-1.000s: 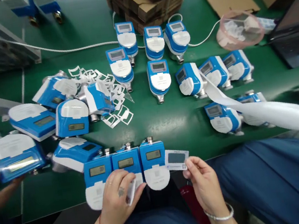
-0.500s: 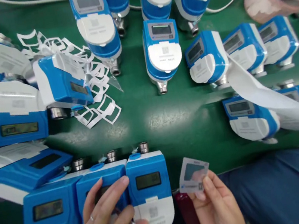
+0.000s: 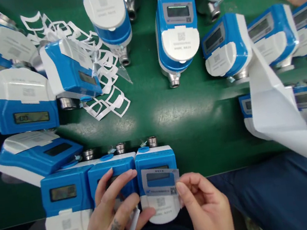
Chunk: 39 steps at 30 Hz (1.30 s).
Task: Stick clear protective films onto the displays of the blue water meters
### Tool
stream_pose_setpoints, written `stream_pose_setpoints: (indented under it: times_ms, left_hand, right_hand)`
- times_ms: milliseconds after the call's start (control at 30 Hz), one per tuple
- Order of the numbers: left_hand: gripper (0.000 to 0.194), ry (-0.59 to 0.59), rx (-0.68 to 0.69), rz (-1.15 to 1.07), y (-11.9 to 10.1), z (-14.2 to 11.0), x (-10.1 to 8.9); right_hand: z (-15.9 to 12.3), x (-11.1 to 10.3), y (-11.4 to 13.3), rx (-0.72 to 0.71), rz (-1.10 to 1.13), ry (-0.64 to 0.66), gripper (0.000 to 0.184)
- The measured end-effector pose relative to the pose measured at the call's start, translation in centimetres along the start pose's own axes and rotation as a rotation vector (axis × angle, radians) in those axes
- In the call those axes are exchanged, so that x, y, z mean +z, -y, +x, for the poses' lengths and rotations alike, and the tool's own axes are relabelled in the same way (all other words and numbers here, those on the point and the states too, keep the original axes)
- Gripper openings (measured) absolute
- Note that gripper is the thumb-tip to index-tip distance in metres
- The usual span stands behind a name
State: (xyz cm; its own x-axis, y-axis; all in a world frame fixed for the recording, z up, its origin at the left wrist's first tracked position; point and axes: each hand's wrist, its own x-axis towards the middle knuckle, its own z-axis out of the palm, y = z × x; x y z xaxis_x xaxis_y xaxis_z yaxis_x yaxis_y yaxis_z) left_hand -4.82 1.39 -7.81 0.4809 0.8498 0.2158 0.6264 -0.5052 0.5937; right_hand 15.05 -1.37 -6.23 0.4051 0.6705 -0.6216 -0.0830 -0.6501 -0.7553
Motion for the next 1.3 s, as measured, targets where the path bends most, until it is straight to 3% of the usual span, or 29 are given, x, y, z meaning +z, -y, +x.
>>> stream_pose_setpoints:
  times_ms: [200, 1300]
  left_hand:
    - [0.016, 0.013, -0.009, -0.011, 0.12, -0.03, -0.03]
    - [0.010, 0.075, -0.014, -0.042, 0.10, 0.81, -0.30]
  right_hand:
    - [-0.05, 0.84, -0.18, -0.027, -0.086, -0.020, 0.021]
    - [-0.05, 0.83, -0.12, -0.028, -0.115, -0.011, 0.018]
